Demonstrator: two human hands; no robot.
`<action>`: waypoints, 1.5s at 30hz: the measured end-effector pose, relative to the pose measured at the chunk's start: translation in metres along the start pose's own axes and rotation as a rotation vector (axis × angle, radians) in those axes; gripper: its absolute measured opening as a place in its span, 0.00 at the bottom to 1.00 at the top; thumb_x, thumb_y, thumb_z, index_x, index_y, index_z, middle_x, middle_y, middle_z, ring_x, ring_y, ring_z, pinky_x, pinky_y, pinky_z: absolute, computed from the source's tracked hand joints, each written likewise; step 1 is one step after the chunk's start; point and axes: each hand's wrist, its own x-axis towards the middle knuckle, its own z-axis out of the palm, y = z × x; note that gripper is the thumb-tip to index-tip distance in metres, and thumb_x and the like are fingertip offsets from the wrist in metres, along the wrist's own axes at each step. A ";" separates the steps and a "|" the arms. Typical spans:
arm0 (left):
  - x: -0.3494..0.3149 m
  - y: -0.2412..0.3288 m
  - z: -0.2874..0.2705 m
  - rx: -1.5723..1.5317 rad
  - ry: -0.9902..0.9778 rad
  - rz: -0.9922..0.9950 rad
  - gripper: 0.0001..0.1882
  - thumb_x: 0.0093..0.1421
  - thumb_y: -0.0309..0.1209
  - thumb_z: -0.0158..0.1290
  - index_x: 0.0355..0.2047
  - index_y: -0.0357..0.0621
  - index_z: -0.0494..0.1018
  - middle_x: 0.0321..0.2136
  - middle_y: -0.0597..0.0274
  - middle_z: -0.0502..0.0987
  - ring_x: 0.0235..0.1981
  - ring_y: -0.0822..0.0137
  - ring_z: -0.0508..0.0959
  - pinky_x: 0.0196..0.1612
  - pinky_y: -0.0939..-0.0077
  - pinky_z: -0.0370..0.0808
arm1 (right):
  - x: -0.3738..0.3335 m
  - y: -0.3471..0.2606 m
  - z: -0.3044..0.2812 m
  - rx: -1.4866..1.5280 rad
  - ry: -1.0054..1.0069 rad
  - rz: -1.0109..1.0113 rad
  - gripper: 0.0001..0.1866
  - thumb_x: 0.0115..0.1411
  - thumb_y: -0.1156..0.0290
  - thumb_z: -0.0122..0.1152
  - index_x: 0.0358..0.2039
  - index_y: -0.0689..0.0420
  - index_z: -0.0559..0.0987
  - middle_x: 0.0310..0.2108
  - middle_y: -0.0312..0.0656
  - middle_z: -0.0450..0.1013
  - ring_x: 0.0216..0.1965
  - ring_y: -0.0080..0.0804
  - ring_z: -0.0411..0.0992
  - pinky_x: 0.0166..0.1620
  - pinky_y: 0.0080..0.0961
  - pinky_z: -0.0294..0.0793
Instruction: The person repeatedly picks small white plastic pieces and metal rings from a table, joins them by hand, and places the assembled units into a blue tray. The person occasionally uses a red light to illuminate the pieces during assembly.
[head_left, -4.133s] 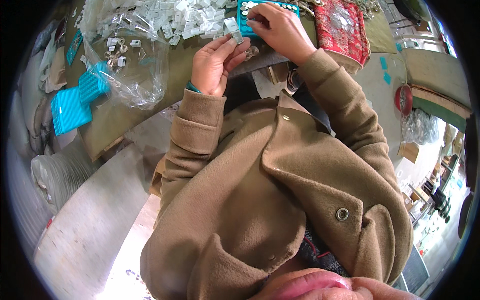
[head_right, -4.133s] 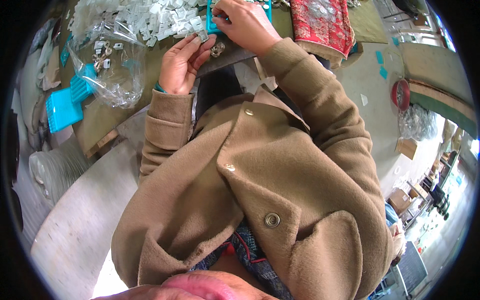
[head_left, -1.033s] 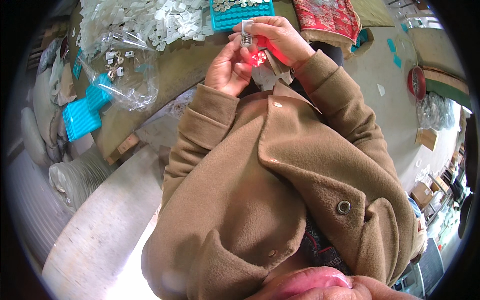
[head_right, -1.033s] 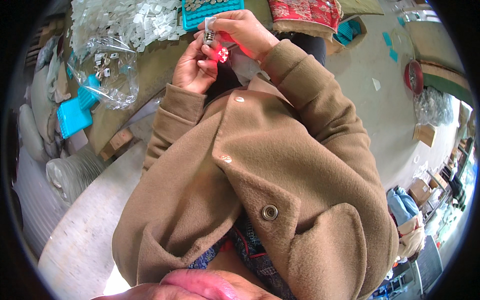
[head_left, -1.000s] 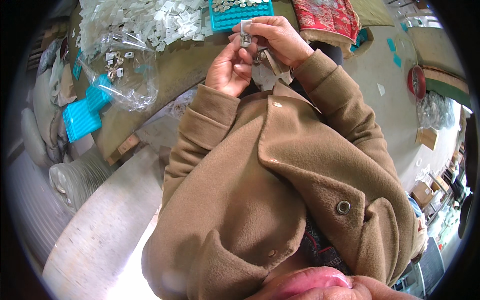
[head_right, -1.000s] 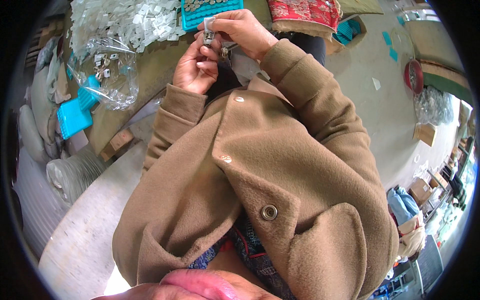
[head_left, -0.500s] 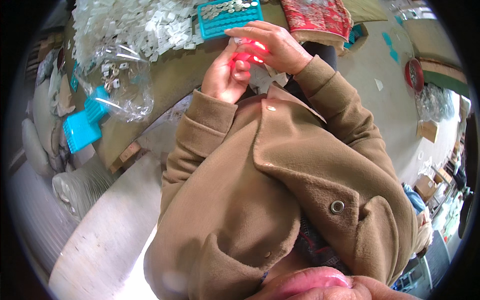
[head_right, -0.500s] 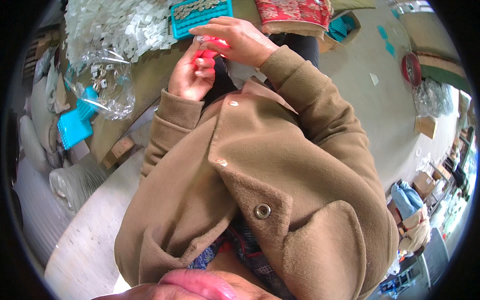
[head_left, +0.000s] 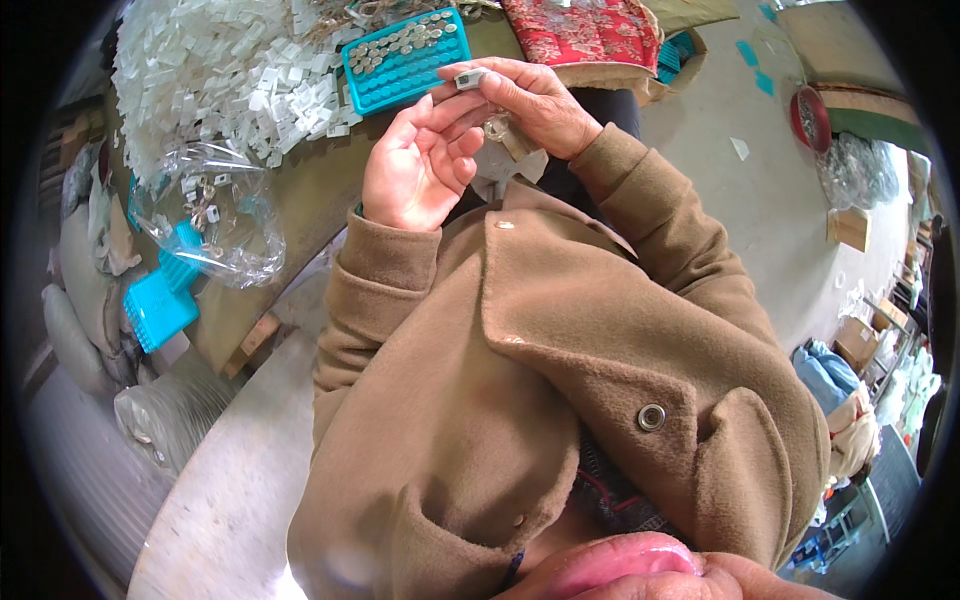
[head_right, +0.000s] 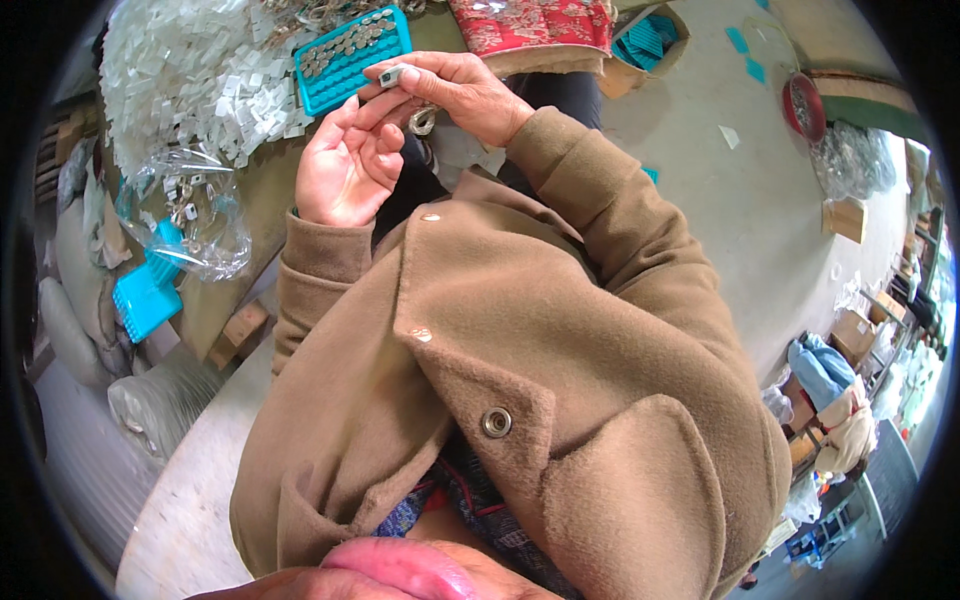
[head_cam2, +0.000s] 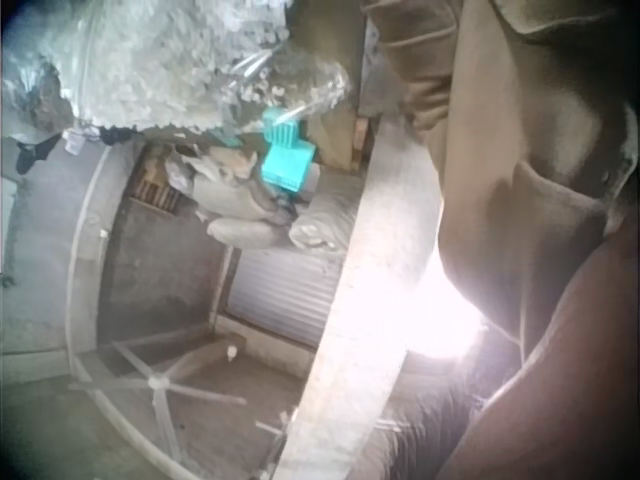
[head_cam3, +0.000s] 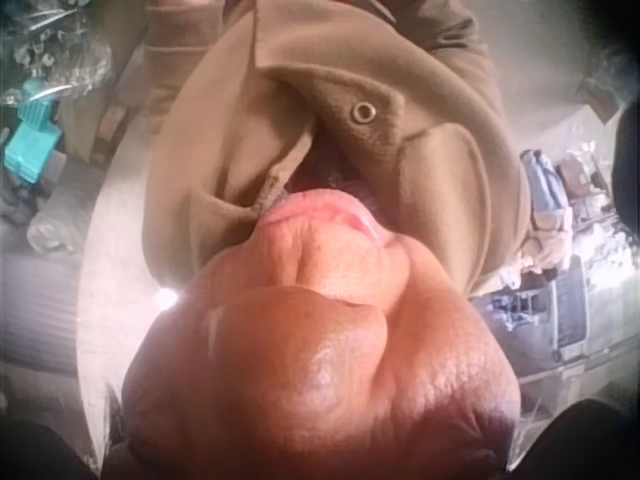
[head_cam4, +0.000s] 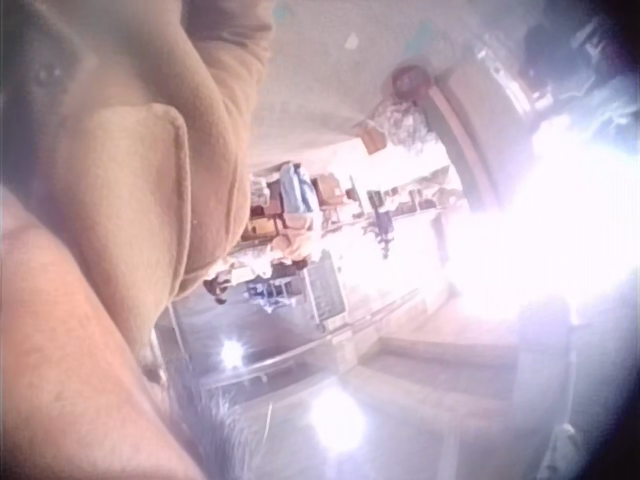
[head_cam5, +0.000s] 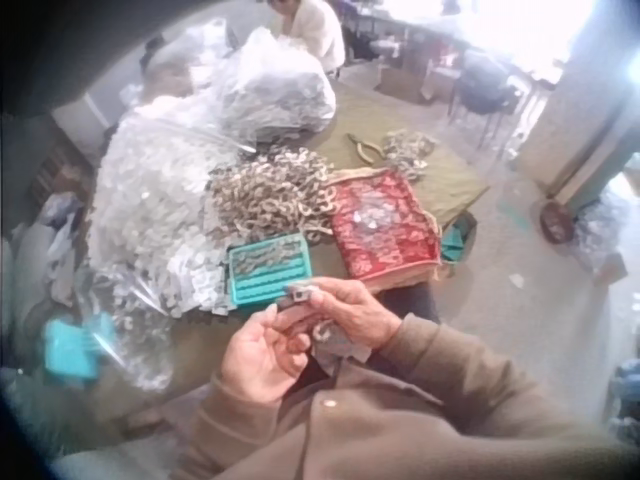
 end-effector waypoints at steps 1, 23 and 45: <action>0.002 -0.001 0.001 0.011 0.010 0.002 0.20 0.71 0.40 0.37 0.56 0.43 0.67 0.49 0.59 0.78 0.37 0.67 0.82 0.31 0.77 0.79 | -0.001 0.000 -0.001 -0.023 0.034 -0.023 0.19 0.70 0.63 0.50 0.53 0.63 0.75 0.48 0.45 0.76 0.51 0.29 0.73 0.56 0.26 0.71; 0.033 -0.025 0.006 0.498 0.115 0.113 0.11 0.69 0.34 0.47 0.41 0.39 0.71 0.20 0.75 0.64 0.22 0.80 0.68 0.38 0.78 0.76 | 0.002 -0.042 -0.077 -1.527 0.541 -0.157 0.09 0.57 0.66 0.62 0.37 0.55 0.81 0.35 0.45 0.76 0.34 0.43 0.77 0.38 0.33 0.75; 0.024 -0.028 0.003 0.469 0.102 0.075 0.19 0.71 0.39 0.39 0.49 0.36 0.72 0.33 0.60 0.79 0.26 0.75 0.75 0.32 0.80 0.74 | 0.003 -0.023 -0.091 -0.688 0.677 -0.150 0.03 0.61 0.76 0.56 0.36 0.57 0.76 0.33 0.37 0.73 0.32 0.23 0.72 0.34 0.23 0.73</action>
